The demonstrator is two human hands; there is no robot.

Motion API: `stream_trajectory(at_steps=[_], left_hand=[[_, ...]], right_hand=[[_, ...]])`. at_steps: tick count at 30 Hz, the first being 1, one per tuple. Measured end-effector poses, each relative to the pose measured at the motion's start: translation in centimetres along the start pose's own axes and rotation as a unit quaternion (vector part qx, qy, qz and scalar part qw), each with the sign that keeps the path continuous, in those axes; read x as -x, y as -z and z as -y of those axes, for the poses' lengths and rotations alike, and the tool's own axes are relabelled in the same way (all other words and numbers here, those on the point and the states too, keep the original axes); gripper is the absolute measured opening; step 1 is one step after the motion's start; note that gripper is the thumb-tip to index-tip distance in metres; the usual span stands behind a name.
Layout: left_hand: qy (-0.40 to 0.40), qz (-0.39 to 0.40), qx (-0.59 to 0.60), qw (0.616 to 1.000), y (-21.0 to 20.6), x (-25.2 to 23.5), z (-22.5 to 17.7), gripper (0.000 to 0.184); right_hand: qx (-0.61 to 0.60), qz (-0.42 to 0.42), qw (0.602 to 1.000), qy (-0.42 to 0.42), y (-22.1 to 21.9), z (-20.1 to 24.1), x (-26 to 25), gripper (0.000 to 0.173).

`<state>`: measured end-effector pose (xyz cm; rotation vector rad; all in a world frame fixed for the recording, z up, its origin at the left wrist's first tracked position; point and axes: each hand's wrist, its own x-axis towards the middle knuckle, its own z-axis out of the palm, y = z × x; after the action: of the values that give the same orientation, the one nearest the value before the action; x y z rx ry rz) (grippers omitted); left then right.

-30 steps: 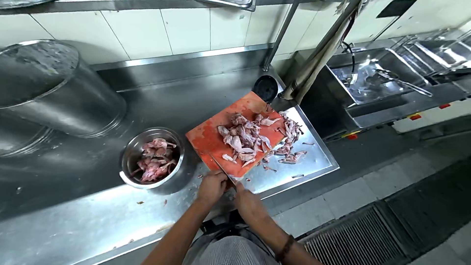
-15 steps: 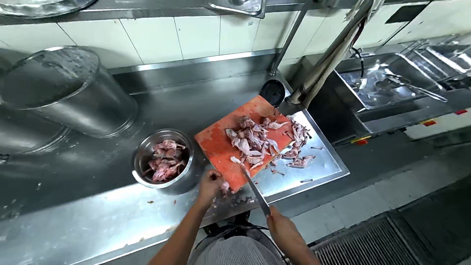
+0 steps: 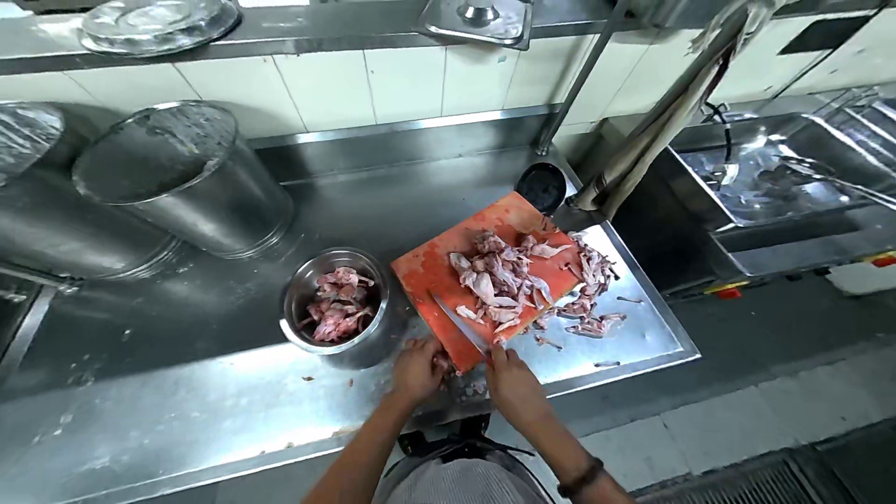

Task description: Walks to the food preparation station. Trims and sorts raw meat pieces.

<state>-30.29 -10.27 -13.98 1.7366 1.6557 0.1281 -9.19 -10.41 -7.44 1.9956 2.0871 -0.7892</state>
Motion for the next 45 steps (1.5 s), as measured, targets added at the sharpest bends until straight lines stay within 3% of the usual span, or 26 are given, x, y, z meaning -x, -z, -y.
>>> stream_trajectory(at_steps=[3,6,11,16,18,20,21,23,25,27,30,34,38,41,43,45], left_hand=[[0.032,0.003,0.043,0.999,0.4,0.6,-0.1,0.035],[0.086,-0.043,0.186,0.978,0.2,1.4,0.6,0.031],[0.057,-0.144,0.434,0.887,-0.9,2.7,1.3,0.020],[0.016,-0.198,0.546,0.814,0.6,3.6,-0.5,0.018],[0.044,-0.222,0.501,0.835,1.5,3.5,-1.0,0.019],[0.070,-0.220,0.304,0.924,2.6,4.1,-1.7,0.040],[0.044,-0.200,0.189,0.960,3.0,4.5,-2.0,0.052],[-0.026,-0.144,0.046,0.988,3.1,4.4,-2.8,0.060],[-0.061,-0.099,0.005,0.993,2.4,3.4,-3.3,0.048],[-0.048,-0.085,-0.036,0.995,2.4,2.2,-3.8,0.035],[-0.012,-0.079,-0.087,0.993,2.9,1.5,-4.6,0.030],[-0.060,-0.275,-0.054,0.958,0.9,1.0,-4.0,0.019],[-0.081,-0.329,-0.040,0.940,0.3,0.3,-4.9,0.012],[-0.016,-0.244,-0.040,0.969,1.6,0.3,-6.1,0.014],[0.117,-0.114,0.001,0.987,4.0,0.4,-5.7,0.027],[0.186,-0.111,0.019,0.976,5.5,0.3,-2.9,0.041]], right_hand=[[0.037,-0.051,0.998,0.027,0.0,2.0,-3.8,0.051],[0.028,-0.096,0.993,0.060,0.6,3.3,-3.6,0.043],[0.012,0.013,0.984,0.175,-1.9,3.7,-2.0,0.037],[0.036,0.115,0.982,0.145,-0.2,5.1,-2.0,0.041],[0.048,0.135,0.979,0.147,0.4,5.3,-1.9,0.039],[0.069,0.148,0.977,0.138,1.3,5.7,-1.7,0.037],[0.086,0.146,0.976,0.136,1.9,6.0,-1.6,0.036],[0.119,0.127,0.973,0.151,3.0,6.7,-1.3,0.034],[0.154,0.106,0.965,0.182,3.9,7.3,-0.5,0.032],[0.169,0.091,0.958,0.213,4.5,7.9,0.1,0.031],[0.162,0.071,0.958,0.226,4.6,7.9,0.7,0.030],[0.129,-0.017,0.967,0.221,3.8,7.1,1.2,0.034],[0.105,-0.022,0.978,0.181,4.4,6.1,1.8,0.040],[0.093,-0.015,0.981,0.168,5.2,5.6,2.0,0.041],[0.063,-0.062,0.982,0.169,6.0,5.1,2.6,0.034],[0.040,-0.116,0.977,0.176,7.2,4.3,3.2,0.028]])
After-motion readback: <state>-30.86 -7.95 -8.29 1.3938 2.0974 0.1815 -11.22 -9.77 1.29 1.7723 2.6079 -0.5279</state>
